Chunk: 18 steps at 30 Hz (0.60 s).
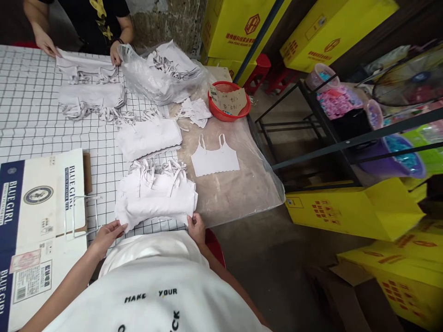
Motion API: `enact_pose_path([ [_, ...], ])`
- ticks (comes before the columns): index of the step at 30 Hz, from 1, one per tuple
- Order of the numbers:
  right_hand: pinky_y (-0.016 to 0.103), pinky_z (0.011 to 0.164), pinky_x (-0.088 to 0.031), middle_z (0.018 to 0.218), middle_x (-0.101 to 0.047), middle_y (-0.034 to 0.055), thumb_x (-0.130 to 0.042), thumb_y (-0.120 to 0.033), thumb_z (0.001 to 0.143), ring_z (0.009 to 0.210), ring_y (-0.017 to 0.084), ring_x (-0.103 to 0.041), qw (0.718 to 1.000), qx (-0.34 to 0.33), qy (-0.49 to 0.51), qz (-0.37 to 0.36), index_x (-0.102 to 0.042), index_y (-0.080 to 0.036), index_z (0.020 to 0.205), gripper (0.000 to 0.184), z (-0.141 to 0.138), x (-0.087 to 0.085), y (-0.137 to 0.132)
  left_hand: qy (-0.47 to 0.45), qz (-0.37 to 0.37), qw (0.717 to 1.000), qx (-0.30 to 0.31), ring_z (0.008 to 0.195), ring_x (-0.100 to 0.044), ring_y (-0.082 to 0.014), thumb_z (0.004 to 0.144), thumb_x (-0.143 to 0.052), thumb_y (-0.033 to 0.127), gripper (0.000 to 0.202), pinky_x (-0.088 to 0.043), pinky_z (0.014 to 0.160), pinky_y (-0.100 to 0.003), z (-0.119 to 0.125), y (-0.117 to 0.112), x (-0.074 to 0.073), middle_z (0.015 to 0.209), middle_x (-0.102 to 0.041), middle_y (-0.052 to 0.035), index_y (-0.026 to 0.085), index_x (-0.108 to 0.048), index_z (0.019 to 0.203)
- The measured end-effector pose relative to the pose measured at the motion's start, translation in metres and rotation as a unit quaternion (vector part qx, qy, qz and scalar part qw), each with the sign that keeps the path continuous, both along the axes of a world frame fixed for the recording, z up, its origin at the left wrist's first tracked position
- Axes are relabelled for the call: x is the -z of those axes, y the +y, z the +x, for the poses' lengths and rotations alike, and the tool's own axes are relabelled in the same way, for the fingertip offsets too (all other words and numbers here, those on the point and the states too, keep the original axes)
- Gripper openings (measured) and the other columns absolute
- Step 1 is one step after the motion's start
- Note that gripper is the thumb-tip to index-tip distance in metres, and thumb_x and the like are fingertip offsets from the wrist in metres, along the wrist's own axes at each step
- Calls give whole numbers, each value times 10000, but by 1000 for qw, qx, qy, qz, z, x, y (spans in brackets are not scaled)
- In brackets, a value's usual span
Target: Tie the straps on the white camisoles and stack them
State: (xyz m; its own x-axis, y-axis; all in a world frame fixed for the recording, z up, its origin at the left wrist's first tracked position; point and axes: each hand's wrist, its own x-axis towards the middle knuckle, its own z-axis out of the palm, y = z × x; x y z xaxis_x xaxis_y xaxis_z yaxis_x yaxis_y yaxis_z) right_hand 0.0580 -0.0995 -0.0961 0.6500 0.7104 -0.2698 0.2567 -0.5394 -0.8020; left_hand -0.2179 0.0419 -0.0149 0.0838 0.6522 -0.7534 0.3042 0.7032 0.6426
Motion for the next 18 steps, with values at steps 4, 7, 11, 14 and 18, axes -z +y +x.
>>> enact_pose_path([
  [4,311,661,-451,717,-641,48,-430,-524,867,678,201,-584,1000,-3,-2,-8,-535,-215,773,340,1,-2,-3,7,-6,1000,1,604,-558,-147,281,-893,596,558,-530,649,-262,-2,3,-3,590,-617,-1,199,-571,504],
  [7,320,686,-450,740,-649,61,-389,-523,884,707,211,-589,1000,-2,0,-16,-551,-213,788,363,1,-6,-3,20,5,1000,21,624,-588,-171,295,-873,636,566,-547,665,-288,-3,5,-5,608,-637,-20,207,-574,512],
  [11,300,669,-447,740,-642,39,-487,-542,838,693,194,-586,1000,-3,14,-23,-542,-216,795,333,-1,-11,1,35,11,999,38,692,-652,-210,292,-841,701,613,-565,690,-304,-1,5,-6,656,-687,-49,207,-579,543],
  [14,279,617,-417,668,-589,-2,-583,-506,767,629,170,-537,999,-4,29,-33,-515,-222,751,293,-1,-17,4,28,4,999,45,739,-688,-239,300,-833,721,639,-579,705,-317,3,7,-12,718,-730,-81,198,-625,603],
  [18,265,580,-364,600,-506,-29,-570,-478,773,590,143,-459,997,-14,58,-38,-474,-221,648,301,13,-38,7,-27,-35,997,57,772,-707,-245,407,-873,638,564,-591,746,-316,7,18,-35,803,-760,-94,187,-692,695],
])
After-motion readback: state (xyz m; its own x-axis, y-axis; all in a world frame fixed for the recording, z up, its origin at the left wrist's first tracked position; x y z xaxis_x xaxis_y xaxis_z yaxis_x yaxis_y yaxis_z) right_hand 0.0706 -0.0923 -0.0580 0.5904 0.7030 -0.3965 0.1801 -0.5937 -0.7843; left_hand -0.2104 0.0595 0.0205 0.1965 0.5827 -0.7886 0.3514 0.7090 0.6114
